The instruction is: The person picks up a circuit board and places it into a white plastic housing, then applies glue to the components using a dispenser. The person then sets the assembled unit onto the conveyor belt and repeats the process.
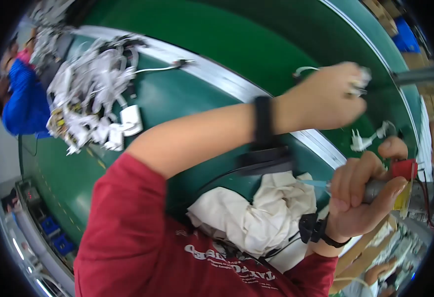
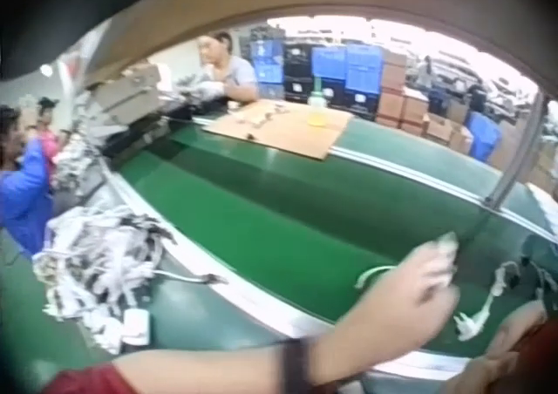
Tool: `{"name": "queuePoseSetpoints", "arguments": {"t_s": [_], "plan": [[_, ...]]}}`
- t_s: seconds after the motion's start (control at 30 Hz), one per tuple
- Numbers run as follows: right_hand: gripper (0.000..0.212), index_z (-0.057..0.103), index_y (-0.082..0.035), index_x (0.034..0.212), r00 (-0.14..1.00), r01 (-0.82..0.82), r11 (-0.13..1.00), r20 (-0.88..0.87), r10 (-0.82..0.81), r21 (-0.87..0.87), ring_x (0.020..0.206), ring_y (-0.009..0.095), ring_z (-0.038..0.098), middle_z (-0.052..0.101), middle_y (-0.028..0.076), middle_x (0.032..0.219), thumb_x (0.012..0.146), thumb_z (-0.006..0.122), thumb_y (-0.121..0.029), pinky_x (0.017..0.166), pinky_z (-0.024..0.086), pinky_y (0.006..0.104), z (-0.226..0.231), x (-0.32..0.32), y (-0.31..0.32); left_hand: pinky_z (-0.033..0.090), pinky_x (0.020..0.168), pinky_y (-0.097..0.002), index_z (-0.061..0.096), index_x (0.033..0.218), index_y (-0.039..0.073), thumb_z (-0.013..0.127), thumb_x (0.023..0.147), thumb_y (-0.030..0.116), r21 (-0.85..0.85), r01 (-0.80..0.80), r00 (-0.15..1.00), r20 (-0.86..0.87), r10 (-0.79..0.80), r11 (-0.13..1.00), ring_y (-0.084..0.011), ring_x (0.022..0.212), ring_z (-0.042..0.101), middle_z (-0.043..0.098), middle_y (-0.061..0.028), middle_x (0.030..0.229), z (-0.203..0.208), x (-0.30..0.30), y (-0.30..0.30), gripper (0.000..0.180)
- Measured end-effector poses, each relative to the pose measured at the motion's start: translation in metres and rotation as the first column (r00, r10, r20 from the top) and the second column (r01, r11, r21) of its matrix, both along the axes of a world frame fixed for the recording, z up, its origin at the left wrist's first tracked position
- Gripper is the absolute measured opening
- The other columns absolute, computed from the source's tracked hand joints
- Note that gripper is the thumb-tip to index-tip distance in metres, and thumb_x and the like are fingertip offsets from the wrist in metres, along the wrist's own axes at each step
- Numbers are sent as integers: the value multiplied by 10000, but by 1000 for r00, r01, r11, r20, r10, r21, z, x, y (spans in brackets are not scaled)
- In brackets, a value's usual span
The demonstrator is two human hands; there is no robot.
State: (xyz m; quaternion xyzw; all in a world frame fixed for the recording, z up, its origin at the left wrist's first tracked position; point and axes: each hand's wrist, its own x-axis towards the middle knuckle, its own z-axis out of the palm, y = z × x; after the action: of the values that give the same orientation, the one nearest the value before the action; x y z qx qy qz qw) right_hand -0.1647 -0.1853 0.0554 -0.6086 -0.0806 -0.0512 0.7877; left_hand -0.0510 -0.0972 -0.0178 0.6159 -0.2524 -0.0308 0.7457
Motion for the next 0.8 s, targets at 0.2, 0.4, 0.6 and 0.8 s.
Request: {"name": "queuePoseSetpoints", "arguments": {"t_s": [0.2, 0.4, 0.6, 0.8], "plan": [[508, 339, -43, 1103, 999, -13, 997, -40, 16, 75, 354, 50, 267, 320, -22, 482, 939, 427, -515, 354, 207, 206, -9, 9, 0, 510, 715, -427, 635, 869, -21, 578, 699, 149, 297, -425, 752, 641, 151, 855, -340, 821, 625, 614, -209, 925, 16, 37, -48, 247], [394, 369, -49, 1095, 997, -73, 992, 34, 69, 101, 353, 42, 247, 305, -29, 501, 984, 376, -427, 339, 205, 190, -15, 10, 2, 514, 724, -401, 556, 1041, 2, 629, 723, 162, 726, -482, 834, 551, 4, 491, -314, 894, 606, 587, -158, 983, -41, 13, -8, 363], [433, 351, -52, 1076, 998, -49, 992, -26, 52, 119, 363, 47, 266, 321, -17, 496, 949, 462, -451, 355, 200, 206, -12, 11, 1, 497, 794, -418, 545, 1050, -6, 643, 770, 167, 646, -629, 758, 633, 158, 432, -338, 950, 587, 602, -176, 982, 25, -38, 146, 343], [353, 386, -49, 1071, 995, -88, 992, 54, 83, 94, 344, 43, 253, 297, -31, 485, 995, 368, -393, 322, 214, 192, -23, 11, 5, 475, 752, -427, 588, 978, 61, 636, 764, 116, 511, -673, 489, 850, 196, -535, -314, 892, 604, 629, -130, 904, 73, -95, 327, 226]]}}
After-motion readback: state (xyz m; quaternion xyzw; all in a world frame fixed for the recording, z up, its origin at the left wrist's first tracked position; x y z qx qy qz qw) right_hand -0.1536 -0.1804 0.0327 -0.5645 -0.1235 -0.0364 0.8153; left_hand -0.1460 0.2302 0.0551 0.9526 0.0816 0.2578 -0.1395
